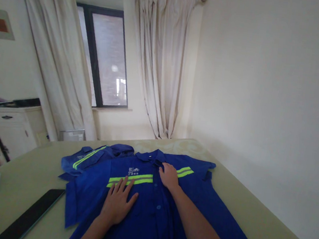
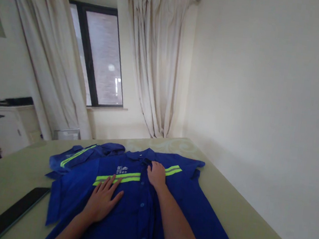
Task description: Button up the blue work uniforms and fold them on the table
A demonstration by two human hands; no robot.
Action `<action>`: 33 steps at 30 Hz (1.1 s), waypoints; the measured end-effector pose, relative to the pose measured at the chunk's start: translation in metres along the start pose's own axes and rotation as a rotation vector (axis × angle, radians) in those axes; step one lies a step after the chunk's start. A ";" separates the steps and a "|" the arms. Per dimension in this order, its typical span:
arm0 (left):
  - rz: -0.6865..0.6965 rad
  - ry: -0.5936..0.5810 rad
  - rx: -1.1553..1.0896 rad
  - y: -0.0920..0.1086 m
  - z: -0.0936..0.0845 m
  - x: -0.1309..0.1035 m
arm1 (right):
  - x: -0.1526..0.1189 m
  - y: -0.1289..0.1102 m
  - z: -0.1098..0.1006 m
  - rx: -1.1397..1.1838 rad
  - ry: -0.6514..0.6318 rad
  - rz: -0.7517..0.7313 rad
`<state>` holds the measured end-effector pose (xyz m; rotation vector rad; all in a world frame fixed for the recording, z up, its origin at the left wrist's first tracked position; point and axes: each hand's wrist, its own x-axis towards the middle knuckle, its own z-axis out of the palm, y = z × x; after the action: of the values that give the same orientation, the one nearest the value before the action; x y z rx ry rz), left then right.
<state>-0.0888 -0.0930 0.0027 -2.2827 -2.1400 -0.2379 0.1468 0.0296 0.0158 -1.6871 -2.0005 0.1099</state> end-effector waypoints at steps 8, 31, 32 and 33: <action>0.013 -0.017 -0.033 -0.004 -0.012 0.018 | 0.009 0.034 -0.030 0.021 0.051 0.016; -0.020 0.025 -0.088 -0.002 -0.011 0.040 | -0.020 0.192 -0.158 0.789 0.064 0.524; -0.023 0.026 -0.094 -0.002 -0.010 0.040 | -0.027 0.196 -0.165 0.807 0.092 0.501; -0.025 0.027 -0.100 -0.002 -0.010 0.041 | -0.036 0.203 -0.172 0.812 0.111 0.478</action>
<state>-0.0898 -0.0534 0.0167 -2.2907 -2.1925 -0.3826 0.4063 -0.0044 0.0748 -1.5080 -1.1674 0.8470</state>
